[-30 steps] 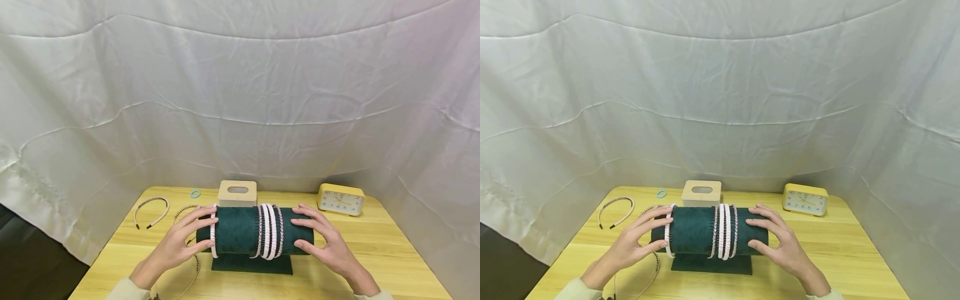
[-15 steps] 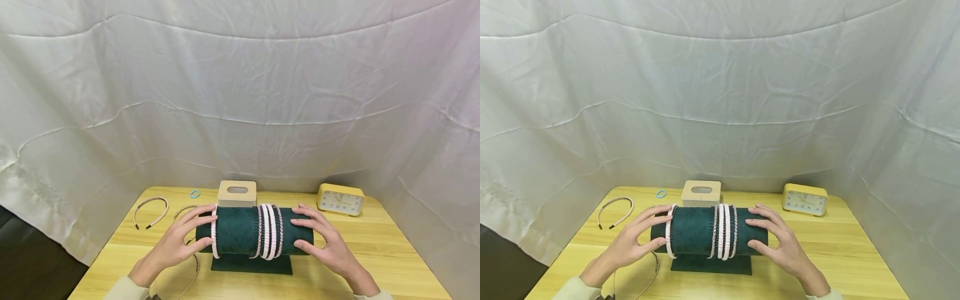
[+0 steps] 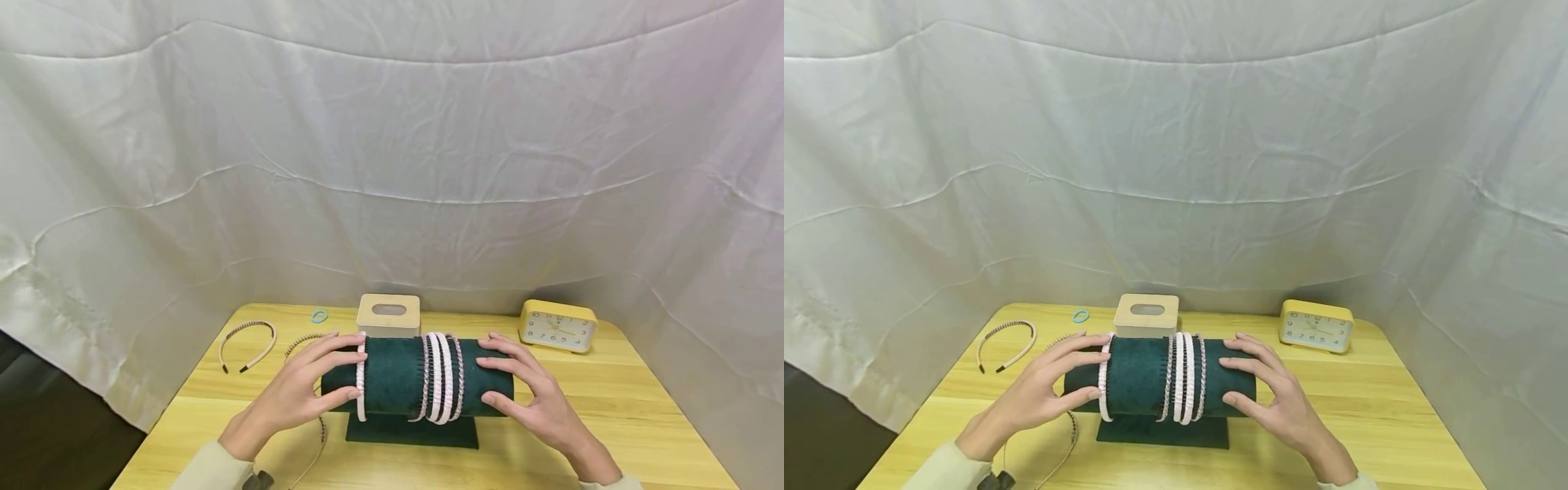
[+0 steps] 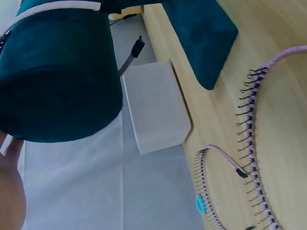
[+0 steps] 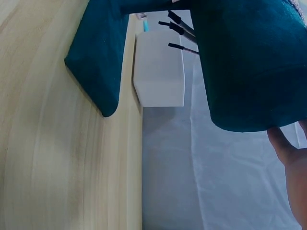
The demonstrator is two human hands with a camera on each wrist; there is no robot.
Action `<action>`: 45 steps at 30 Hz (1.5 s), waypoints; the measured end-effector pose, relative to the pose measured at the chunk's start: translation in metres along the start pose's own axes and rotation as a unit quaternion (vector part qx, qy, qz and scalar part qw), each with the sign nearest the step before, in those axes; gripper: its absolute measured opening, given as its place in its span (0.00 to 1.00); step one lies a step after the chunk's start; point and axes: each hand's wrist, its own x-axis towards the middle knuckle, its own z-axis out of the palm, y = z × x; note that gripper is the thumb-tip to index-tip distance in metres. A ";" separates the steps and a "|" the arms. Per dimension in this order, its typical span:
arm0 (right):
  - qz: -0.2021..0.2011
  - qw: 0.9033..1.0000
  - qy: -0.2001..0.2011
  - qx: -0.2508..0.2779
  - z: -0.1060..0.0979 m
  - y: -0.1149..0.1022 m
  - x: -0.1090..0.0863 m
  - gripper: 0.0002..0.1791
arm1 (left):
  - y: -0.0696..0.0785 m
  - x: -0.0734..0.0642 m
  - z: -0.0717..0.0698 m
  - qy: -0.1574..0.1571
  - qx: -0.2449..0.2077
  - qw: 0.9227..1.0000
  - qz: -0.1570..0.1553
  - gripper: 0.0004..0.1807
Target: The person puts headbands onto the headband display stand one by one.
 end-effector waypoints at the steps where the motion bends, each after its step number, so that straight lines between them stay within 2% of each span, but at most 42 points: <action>1: 0.001 1.000 0.000 0.000 0.000 0.000 0.000 0.38 | 0.001 0.002 0.001 -0.002 0.006 1.000 0.002 0.24; 13: -0.011 1.000 0.003 -0.001 0.001 0.002 0.000 0.38 | 0.013 0.022 0.008 -0.073 0.086 0.994 -0.003 0.25; 20: -0.002 1.000 0.002 -0.001 0.001 0.001 -0.001 0.38 | 0.021 0.032 0.015 -0.094 0.098 0.991 -0.009 0.24; 30: -0.006 1.000 0.002 0.002 0.001 0.001 0.000 0.38 | 0.026 0.041 0.015 -0.126 0.095 0.987 -0.034 0.24; 45: -0.013 1.000 0.009 0.001 0.002 0.005 -0.001 0.39 | 0.023 0.044 0.023 -0.118 0.112 0.987 -0.005 0.23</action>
